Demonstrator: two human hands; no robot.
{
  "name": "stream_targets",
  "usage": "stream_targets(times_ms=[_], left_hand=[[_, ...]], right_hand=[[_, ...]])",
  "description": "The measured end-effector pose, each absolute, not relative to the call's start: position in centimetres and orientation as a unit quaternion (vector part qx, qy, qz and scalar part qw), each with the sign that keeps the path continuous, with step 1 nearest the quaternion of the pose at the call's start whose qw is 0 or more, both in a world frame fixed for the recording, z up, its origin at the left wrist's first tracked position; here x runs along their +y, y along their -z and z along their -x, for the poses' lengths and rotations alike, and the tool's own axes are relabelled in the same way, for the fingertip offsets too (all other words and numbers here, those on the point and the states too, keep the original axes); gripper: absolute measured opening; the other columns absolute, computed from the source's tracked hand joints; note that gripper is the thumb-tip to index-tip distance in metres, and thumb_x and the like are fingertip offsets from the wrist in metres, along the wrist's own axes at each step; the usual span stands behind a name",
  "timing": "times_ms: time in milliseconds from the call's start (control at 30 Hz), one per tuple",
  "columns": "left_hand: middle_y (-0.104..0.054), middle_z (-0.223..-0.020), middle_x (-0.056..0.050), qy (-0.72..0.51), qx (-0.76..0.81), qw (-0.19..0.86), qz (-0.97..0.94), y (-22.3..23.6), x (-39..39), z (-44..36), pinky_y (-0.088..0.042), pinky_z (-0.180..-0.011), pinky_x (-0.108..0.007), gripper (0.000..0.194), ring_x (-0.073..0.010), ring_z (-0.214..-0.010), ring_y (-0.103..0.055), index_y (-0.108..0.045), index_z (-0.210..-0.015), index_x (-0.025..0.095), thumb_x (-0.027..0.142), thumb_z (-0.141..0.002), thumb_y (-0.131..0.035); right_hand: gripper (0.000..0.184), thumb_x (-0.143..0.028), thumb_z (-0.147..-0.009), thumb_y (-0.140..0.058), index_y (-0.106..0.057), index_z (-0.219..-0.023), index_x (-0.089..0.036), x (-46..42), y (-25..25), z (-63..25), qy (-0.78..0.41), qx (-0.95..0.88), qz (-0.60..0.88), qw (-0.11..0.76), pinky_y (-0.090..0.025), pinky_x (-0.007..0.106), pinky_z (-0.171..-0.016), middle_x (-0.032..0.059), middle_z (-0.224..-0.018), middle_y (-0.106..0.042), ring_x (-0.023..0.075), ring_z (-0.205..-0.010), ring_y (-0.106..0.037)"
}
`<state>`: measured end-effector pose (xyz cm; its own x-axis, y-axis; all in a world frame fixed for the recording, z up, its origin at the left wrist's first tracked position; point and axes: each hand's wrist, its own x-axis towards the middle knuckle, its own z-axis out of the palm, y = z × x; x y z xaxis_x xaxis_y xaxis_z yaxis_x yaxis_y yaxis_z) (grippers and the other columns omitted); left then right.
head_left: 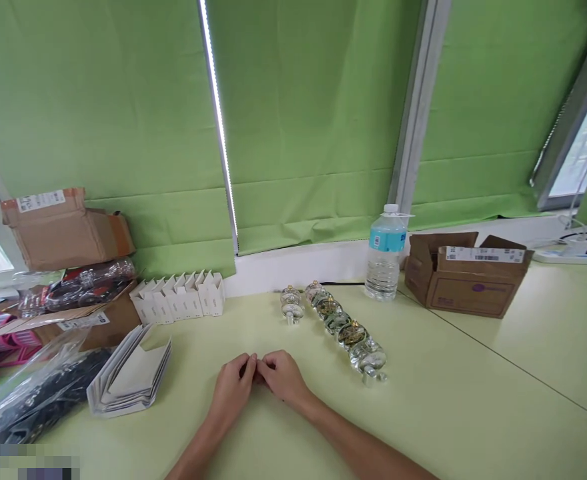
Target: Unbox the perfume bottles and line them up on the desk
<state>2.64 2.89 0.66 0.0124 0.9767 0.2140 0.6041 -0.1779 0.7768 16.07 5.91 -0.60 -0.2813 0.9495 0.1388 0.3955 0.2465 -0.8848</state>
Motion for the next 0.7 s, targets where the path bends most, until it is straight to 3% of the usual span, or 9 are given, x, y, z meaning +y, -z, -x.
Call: stream_targets(times_ms=[233,700], left_hand=[[-0.051,-0.059,0.0,-0.347,0.61,0.19,-0.687,-0.43,2.71,-2.98,-0.026,-0.055,-0.025,0.041,-0.0147,-0.057,-0.041,-0.038,-0.061,0.021,0.047,-0.091,-0.032],[-0.052,-0.062,0.0,-0.325,0.616,0.162,-0.699,-0.1,2.85,-2.93,-0.024,-0.056,-0.025,0.039,-0.0137,-0.057,-0.039,-0.036,-0.063,0.02,0.044,-0.094,-0.029]], right_hand=[[0.043,-0.037,-0.084,-0.044,-0.052,-0.047,-0.015,5.82,0.93,-16.12,-0.35,-0.716,0.485,0.359,-0.027,0.021,-0.047,-0.001,-0.046,-0.05,0.0087,-0.046,-0.039],[0.043,-0.036,-0.085,-0.042,-0.05,-0.049,-0.015,5.95,1.16,-16.14,-0.339,-0.727,0.482,0.352,-0.026,0.021,-0.048,-0.0017,-0.047,-0.047,0.0084,-0.046,-0.036]])
